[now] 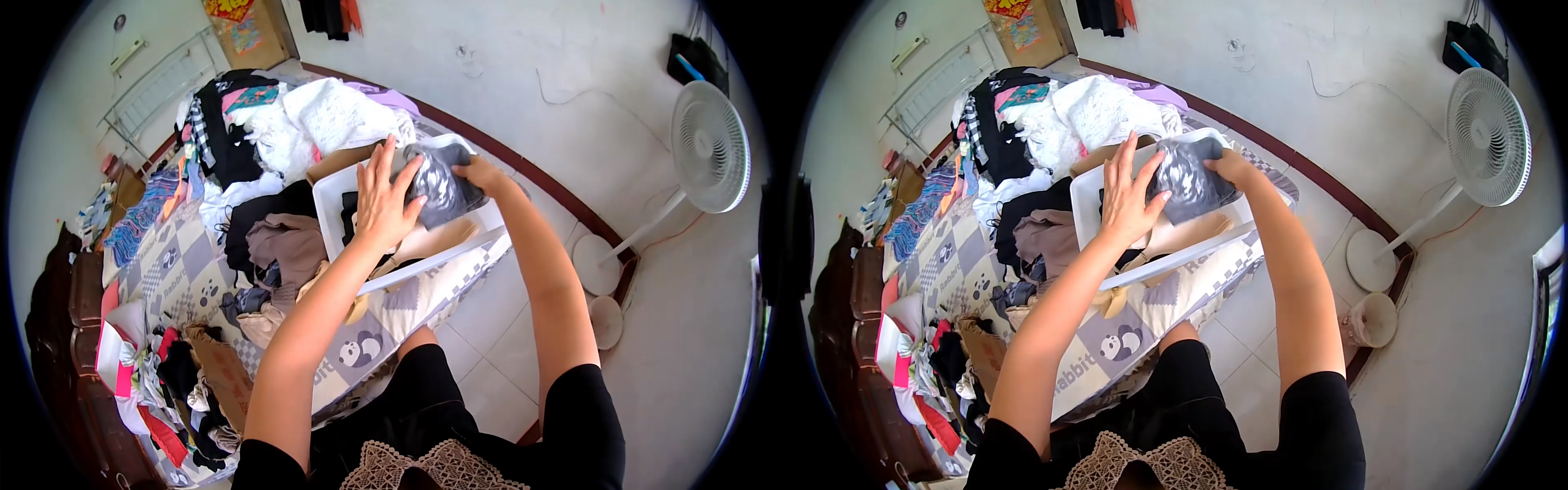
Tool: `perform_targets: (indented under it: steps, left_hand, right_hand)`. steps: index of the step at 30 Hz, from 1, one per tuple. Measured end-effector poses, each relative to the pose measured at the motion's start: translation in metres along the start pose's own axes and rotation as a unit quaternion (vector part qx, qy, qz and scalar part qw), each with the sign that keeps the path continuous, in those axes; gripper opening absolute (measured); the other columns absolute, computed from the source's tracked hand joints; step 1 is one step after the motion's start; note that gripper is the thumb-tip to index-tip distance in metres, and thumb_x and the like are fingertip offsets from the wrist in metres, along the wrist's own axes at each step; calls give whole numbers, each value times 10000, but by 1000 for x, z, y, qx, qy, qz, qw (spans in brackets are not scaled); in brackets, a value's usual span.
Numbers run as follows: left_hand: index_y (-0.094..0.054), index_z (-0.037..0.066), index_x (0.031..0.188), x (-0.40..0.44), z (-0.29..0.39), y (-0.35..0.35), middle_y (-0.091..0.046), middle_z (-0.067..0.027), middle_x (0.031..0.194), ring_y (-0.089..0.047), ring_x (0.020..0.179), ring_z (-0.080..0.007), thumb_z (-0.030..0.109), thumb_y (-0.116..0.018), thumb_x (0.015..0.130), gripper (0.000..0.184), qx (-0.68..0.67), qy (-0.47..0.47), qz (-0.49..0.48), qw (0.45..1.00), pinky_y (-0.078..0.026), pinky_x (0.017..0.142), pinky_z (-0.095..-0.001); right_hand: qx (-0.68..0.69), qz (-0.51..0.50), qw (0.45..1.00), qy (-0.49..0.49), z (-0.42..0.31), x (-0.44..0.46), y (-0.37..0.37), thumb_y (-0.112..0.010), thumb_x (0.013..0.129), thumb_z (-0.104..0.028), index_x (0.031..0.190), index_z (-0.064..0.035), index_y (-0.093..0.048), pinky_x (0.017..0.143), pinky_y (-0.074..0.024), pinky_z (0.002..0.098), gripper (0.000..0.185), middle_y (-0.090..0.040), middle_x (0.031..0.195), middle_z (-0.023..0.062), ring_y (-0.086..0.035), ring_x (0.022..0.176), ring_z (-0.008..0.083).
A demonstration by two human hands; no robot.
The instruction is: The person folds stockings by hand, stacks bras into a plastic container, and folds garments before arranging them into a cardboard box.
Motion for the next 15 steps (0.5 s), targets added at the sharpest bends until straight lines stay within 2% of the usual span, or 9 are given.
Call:
perform_targets:
  steps: [2,4,6,7,9,10,12,13,15]
  left_hand:
    - [-490,178,1286,0,4,-12,-150,-150,1499,-229,1337,-369,216,-675,743,575,23,-18,-7,1000,-208,1076,-518]
    - [-530,216,1261,1,3,-25,-240,-132,1480,-267,1338,-329,157,-640,755,521,23,-36,-1,999,-213,1076,-527]
    - [-570,226,1228,-4,-8,-48,-387,-112,1410,-351,1304,-277,93,-593,767,480,29,-101,-126,986,-240,1057,-545]
    - [-596,215,1204,-6,-14,-61,-473,-100,1346,-432,1248,-263,55,-538,785,452,14,-58,-167,984,-295,1036,-519]
    - [-589,206,1212,-10,-25,-79,-466,-113,1350,-453,1225,-284,55,-515,798,447,2,-1,-191,981,-333,1017,-485]
    - [-581,197,1220,-10,-30,-84,-458,-125,1354,-474,1201,-305,56,-492,810,442,-12,50,-212,976,-371,998,-452]
    - [-563,203,1238,-10,-40,-94,-437,-159,1361,-504,1158,-337,58,-460,820,455,-28,65,-223,972,-420,959,-399]
    - [-556,213,1244,-10,-42,-100,-432,-176,1360,-506,1152,-345,64,-459,822,458,-41,94,-232,967,-425,955,-396]
    - [-548,235,1249,-9,-42,-108,-421,-219,1350,-505,1140,-373,87,-454,832,452,-52,135,-239,960,-426,960,-401]
  right_hand:
    - [-307,84,948,22,-11,-3,-12,-642,815,-129,1117,47,-555,844,-467,401,360,-629,1040,218,-606,982,333]
    - [-373,88,923,40,-11,5,-18,-650,798,-130,1098,34,-557,846,-470,404,354,-614,1053,221,-596,990,348]
    - [-437,90,893,61,-10,8,-26,-658,782,-131,1078,21,-558,848,-474,407,347,-600,1065,224,-586,998,363]
    - [-472,149,862,105,-13,4,-33,-661,770,-129,1068,8,-557,858,-474,408,344,-583,1086,207,-581,1006,354]
    - [-551,217,777,212,-23,-8,-43,-630,781,-145,1060,-27,-573,869,-479,397,308,-527,1160,147,-560,1044,327]
    - [-550,212,780,213,-24,-11,-45,-630,781,-145,1060,-27,-573,869,-479,397,308,-527,1160,147,-560,1044,327]
    - [-602,-2,778,178,-17,-15,-47,-550,829,-160,1046,-57,-596,859,-477,397,244,-565,1139,116,-552,1059,315]
    - [-603,-48,792,85,-2,-7,-48,-472,864,-174,1034,-76,-615,863,-470,394,244,-611,1091,98,-557,1054,283]
    - [-581,-67,796,157,39,16,-34,-451,869,-161,1038,-70,-615,868,-463,396,253,-624,1063,114,-564,1040,278]
Point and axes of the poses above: each hand's wrist, its own x-axis towards the middle knuckle, its own y-axis out of the back of the hand, z = x × y, the point moved 1 cm from there along x, towards the middle knuckle
